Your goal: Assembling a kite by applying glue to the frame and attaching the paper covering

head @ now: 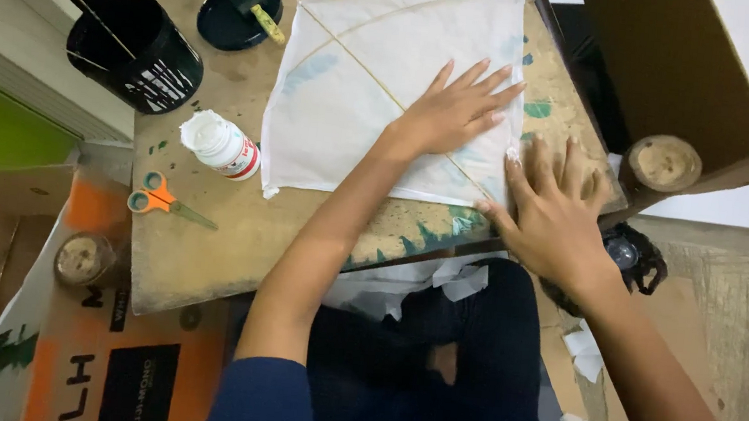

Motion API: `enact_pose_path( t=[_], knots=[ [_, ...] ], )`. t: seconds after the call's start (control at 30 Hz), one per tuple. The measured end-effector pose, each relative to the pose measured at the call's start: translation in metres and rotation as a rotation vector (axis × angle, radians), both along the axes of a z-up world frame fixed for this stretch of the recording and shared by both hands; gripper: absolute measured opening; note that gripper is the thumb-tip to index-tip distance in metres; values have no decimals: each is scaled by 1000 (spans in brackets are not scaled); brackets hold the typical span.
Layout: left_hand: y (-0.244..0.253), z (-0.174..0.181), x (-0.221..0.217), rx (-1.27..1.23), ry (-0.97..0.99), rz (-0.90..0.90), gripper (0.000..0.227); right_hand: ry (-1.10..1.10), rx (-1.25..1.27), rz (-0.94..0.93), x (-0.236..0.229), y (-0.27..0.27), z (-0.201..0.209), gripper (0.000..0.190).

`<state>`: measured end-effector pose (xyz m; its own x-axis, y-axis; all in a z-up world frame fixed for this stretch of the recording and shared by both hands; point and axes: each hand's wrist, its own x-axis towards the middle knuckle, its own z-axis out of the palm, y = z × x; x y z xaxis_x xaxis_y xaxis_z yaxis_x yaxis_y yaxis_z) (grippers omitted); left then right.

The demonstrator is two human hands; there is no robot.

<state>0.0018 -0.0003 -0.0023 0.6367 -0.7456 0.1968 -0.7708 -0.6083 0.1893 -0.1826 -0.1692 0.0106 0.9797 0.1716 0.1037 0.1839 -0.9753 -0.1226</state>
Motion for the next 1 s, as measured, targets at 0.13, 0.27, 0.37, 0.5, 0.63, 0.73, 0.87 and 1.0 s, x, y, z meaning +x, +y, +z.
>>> enact_pose_path(
  t=[0.13,0.27,0.37,0.5,0.63,0.73,0.87,1.0],
  knots=[
    [-1,-4,0,1,21,15,56,22,3,4,-6,-7,5,85],
    [1,-3,3,-29,5,14,61,-78,7,23,-8,-5,16,86],
    [2,0,-1,-41,19,0,66,-42,30,23,-6,1,9,86],
    [3,-1,0,-59,12,-4,68,19,11,16,-6,5,1,84],
    [3,-2,1,-54,3,1,68,1,-7,-10,-16,-1,10,83],
    [4,-2,-1,-83,13,5,69,-106,12,2,-21,0,15,78],
    [3,-1,2,-76,20,12,70,34,72,14,-19,8,15,81],
    [3,-2,0,-116,17,16,73,33,168,11,-25,3,6,73]
  ],
)
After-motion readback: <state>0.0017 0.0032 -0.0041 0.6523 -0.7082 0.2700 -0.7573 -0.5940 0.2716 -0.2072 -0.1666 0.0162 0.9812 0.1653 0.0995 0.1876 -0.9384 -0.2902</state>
